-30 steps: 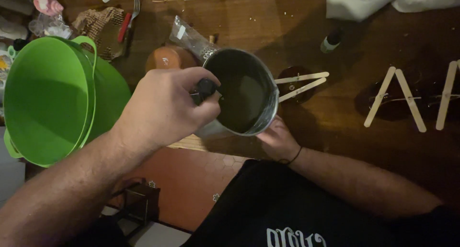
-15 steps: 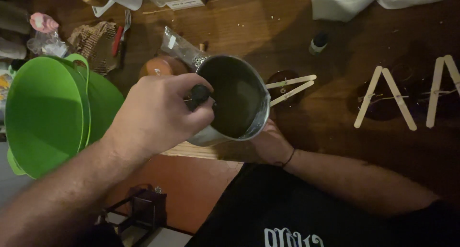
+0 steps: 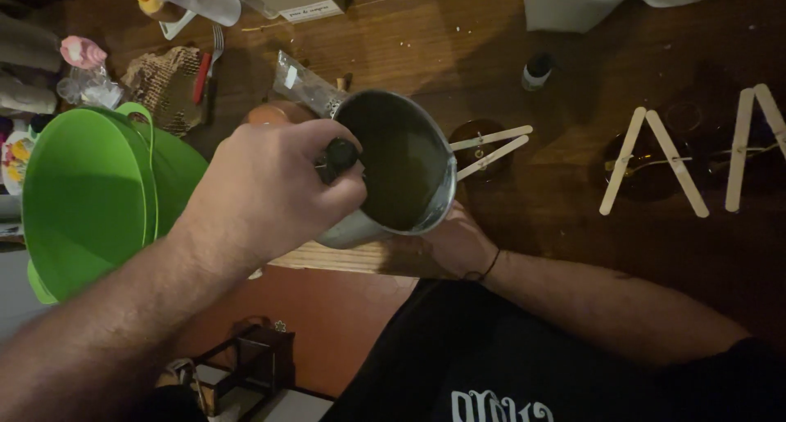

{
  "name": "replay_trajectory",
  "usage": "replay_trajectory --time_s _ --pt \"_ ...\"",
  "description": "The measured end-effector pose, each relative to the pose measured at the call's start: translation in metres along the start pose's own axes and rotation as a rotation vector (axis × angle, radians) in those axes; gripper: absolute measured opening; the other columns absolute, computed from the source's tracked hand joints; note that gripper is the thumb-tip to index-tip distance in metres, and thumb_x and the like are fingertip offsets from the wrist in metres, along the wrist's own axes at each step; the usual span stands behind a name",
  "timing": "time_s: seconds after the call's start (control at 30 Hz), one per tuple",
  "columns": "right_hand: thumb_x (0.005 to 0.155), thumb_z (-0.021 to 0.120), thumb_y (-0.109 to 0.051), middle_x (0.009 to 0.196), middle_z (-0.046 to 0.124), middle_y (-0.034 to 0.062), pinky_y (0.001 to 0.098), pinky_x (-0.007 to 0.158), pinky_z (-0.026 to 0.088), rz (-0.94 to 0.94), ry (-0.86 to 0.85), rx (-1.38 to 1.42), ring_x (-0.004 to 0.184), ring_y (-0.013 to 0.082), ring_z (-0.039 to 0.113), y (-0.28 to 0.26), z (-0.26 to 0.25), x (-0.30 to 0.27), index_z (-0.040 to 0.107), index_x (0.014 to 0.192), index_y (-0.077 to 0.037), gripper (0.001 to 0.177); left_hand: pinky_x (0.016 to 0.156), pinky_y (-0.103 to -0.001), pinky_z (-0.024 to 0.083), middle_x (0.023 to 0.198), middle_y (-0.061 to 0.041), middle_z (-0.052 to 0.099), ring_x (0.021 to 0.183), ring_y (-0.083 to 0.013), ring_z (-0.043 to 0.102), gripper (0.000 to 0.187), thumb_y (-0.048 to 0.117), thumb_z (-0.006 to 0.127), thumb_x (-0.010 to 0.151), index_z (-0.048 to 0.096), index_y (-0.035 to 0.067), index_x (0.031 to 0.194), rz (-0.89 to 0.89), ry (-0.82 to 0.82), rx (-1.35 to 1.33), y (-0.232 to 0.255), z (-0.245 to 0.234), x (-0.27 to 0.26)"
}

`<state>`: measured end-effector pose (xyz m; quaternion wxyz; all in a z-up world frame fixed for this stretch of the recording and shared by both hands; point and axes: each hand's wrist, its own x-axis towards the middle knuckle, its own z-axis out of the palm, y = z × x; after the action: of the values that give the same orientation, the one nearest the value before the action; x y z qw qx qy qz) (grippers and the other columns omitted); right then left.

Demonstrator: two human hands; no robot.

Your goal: Stirring melted wax in a metal pitcher and checking its temperature with a digital thermometer

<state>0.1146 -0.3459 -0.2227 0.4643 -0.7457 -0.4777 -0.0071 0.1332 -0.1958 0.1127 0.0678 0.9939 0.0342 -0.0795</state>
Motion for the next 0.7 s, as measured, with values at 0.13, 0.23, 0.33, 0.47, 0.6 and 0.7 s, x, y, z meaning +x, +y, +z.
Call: replay_trajectory --time_s 0.13,0.23,0.33,0.47,0.6,0.7 --pt "0.098 0.062 -0.046 0.120 0.074 0.0081 0.0412 0.104 0.049 0.111 0.056 0.142 0.114 0.0290 0.066 -0.018 -0.019 0.016 0.073 0.111 -0.018 0.032 0.055 -0.049 0.049 0.061 -0.005 0.067 0.058 -0.0337 0.063 0.017 0.031 0.070 0.081 0.077 0.020 0.091 0.099 0.049 0.033 -0.003 0.004 0.001" --pt "0.096 0.060 -0.053 0.119 0.075 0.0070 0.0450 0.107 0.046 -0.010 0.020 -0.102 0.115 0.0309 0.069 -0.008 -0.005 0.002 0.071 0.122 -0.027 0.038 0.061 -0.046 0.053 0.070 -0.008 0.068 0.063 -0.0315 0.066 0.022 0.032 0.071 0.079 0.080 0.027 0.097 0.037 0.004 0.010 0.007 -0.003 0.003" --pt "0.088 0.072 -0.025 0.076 0.080 0.0160 0.0281 0.046 0.051 1.098 0.027 1.122 0.063 0.0142 0.070 -0.053 -0.041 0.034 0.068 0.077 -0.003 0.025 0.057 -0.050 0.051 0.060 -0.008 0.067 0.057 -0.0346 0.064 0.022 0.034 0.071 0.081 0.080 0.026 0.099 0.034 0.003 0.063 0.011 -0.004 0.004" --pt "0.095 0.073 -0.036 0.133 0.070 0.0122 0.0407 0.112 0.047 0.096 0.083 0.138 0.125 0.0318 0.063 -0.012 -0.002 0.008 0.066 0.128 -0.012 0.041 0.057 -0.048 0.051 0.066 -0.008 0.070 0.062 -0.0329 0.065 0.018 0.031 0.072 0.081 0.079 0.021 0.094 0.109 0.039 0.041 0.014 -0.004 0.006" --pt "0.091 0.068 -0.020 0.100 0.076 0.0027 0.0343 0.082 0.057 0.576 0.057 0.754 0.091 0.0183 0.068 -0.038 -0.019 0.024 0.077 0.105 -0.019 0.017 0.059 -0.051 0.051 0.067 -0.010 0.071 0.062 -0.0361 0.066 0.023 0.035 0.071 0.081 0.080 0.023 0.097 0.054 0.003 0.085 0.016 -0.004 0.008" --pt "0.083 0.077 0.005 0.116 0.073 0.0120 0.0348 0.083 0.069 0.797 0.107 1.260 0.097 0.0186 0.073 -0.039 -0.016 0.021 0.069 0.116 0.001 0.034 0.058 -0.052 0.050 0.066 -0.011 0.069 0.061 -0.0366 0.066 0.026 0.036 0.071 0.080 0.081 0.023 0.099 0.041 -0.014 0.112 0.021 -0.007 0.010"
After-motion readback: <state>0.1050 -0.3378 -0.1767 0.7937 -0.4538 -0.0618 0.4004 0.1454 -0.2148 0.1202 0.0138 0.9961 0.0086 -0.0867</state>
